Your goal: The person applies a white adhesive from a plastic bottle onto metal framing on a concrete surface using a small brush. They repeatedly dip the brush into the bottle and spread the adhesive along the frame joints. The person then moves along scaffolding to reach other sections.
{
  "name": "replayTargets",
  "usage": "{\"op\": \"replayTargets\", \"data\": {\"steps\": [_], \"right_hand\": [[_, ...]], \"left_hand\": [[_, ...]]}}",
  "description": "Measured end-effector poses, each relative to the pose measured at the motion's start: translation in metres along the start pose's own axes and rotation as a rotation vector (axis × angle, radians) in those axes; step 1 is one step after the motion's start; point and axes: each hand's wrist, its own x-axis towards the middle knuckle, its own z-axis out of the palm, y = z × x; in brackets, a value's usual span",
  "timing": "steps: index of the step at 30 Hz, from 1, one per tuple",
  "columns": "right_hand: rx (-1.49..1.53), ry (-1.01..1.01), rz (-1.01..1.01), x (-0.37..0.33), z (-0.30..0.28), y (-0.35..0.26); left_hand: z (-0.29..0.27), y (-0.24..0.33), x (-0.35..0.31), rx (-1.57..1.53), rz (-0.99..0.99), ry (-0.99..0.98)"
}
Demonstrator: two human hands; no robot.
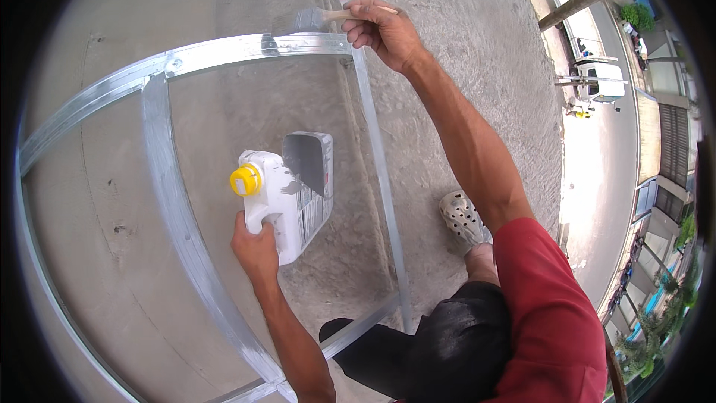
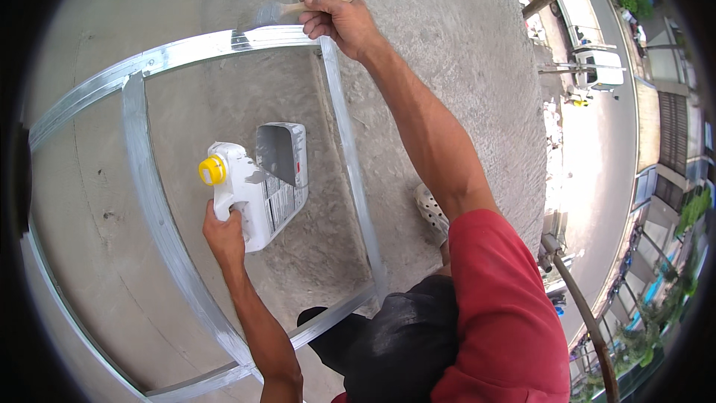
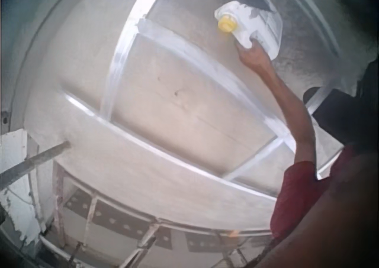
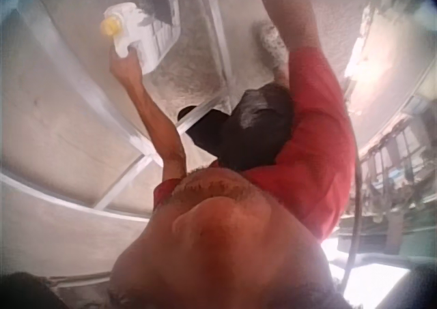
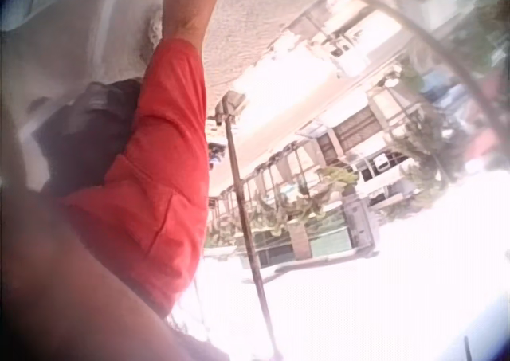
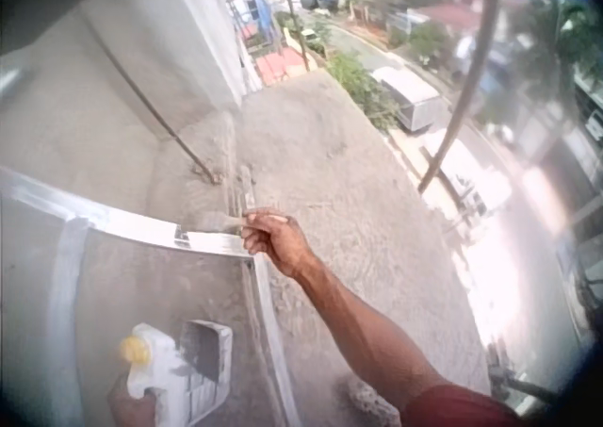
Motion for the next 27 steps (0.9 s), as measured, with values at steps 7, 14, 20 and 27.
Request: {"op": "replayTargets", "data": {"steps": [7, 14, 20, 27], "right_hand": [[-0.68, 0.369, -0.054, -0.011, -0.042, -0.012], [-1.094, 0.034, -0.234, -0.008, 0.061, 0.001], [-0.253, -0.09, -0.073, -0.004, 0.062, -0.019], [-0.778, 0.441, 0.064, -0.028, -0.063, -0.004]], "left_hand": [[-0.002, -0.014, 0.003, 0.068, 0.055, 0.034], [0.0, -0.019, 0.006, 0.106, 0.085, 0.039], [-0.003, -0.016, 0.004, 0.079, 0.083, 0.025], [0.0, -0.02, 0.006, 0.105, 0.08, 0.045]]}}
